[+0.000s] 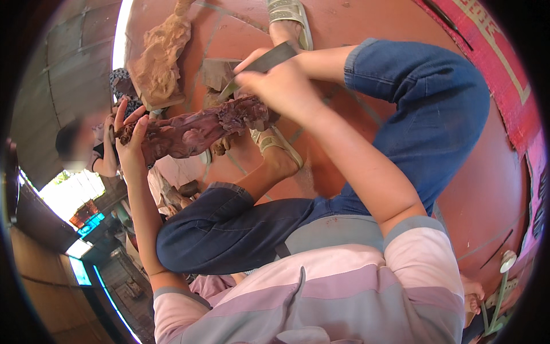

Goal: The person sits on the floor and cleans a long, irregular reddish-brown wooden object by hand, rubbing and scraping its surface. The person then uses a small flat tool to scrape the wood further.

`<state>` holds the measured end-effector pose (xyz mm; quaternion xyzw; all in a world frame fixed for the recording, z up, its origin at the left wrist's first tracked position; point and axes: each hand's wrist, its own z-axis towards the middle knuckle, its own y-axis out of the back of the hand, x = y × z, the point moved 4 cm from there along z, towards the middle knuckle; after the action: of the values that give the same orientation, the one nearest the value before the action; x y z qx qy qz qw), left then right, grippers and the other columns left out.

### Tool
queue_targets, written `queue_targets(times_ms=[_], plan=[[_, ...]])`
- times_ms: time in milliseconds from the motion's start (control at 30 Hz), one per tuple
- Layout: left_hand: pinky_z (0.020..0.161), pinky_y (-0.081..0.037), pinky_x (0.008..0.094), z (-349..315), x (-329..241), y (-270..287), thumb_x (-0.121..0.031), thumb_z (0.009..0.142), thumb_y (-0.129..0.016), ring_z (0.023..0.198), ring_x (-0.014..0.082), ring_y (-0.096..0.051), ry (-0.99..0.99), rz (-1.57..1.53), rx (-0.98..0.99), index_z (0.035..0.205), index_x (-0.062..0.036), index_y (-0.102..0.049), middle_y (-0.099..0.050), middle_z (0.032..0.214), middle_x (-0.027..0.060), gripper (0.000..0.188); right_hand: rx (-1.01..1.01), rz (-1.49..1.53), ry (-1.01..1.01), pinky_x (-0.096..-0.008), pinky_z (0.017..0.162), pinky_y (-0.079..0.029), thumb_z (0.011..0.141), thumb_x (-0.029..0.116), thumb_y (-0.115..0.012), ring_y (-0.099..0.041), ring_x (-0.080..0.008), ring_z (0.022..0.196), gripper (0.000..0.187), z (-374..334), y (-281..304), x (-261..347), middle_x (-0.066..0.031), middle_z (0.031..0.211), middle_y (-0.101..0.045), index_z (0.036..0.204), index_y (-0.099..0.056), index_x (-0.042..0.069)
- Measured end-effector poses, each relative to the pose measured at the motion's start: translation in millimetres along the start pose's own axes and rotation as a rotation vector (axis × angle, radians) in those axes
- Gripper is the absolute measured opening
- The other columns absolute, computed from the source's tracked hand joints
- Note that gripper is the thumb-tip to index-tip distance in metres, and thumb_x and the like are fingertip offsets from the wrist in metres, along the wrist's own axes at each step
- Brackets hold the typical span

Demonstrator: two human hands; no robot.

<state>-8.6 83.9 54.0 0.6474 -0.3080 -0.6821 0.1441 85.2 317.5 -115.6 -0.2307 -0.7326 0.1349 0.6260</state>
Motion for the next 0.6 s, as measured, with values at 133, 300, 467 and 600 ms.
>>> queue_targets(times_ms=[133,300,467,600], plan=[[0.079,-0.047,0.0286,-3.5,34.0,50.6,-0.018,0.084,-0.066,0.093,0.0157,-0.058,0.083,0.142,-0.202,0.131,-0.0024,-0.041,-0.055,0.116,0.0150,0.056,-0.109,0.259,-0.026,-0.0280,0.078,-0.054,0.086,0.009,-0.060,-0.065,-0.0211,0.088,0.023,6.7,36.1,12.6,-0.0166,0.095,-0.063,0.105,-0.055,-0.002],[0.074,-0.051,0.0279,-22.8,90.6,88.4,-0.028,0.087,-0.063,0.088,0.0147,-0.063,0.420,-0.027,-0.258,0.121,-0.0038,-0.050,-0.065,0.097,0.0081,0.044,-0.182,0.283,0.046,-0.0278,0.080,-0.054,0.087,0.010,-0.059,-0.065,-0.0217,0.087,0.021,14.0,47.2,13.3,-0.0168,0.095,-0.064,0.104,-0.057,-0.001],[0.073,-0.052,0.0279,-32.9,100.2,91.7,-0.029,0.087,-0.063,0.088,0.0141,-0.062,0.431,-0.052,-0.317,0.119,-0.0051,-0.053,-0.065,0.097,0.0076,0.041,-0.140,0.293,-0.080,-0.0265,0.076,-0.054,0.084,0.011,-0.063,-0.065,-0.0192,0.086,0.022,9.2,31.2,7.7,-0.0127,0.093,-0.063,0.102,-0.059,-0.001],[0.073,-0.052,0.0276,-31.4,97.0,86.9,-0.027,0.087,-0.063,0.087,0.0147,-0.063,0.416,-0.073,-0.310,0.117,-0.0054,-0.055,-0.065,0.097,0.0078,0.038,-0.099,0.260,-0.077,-0.0266,0.074,-0.054,0.082,0.011,-0.065,-0.064,-0.0184,0.087,0.024,9.2,25.9,4.0,-0.0114,0.093,-0.063,0.102,-0.059,0.000]])
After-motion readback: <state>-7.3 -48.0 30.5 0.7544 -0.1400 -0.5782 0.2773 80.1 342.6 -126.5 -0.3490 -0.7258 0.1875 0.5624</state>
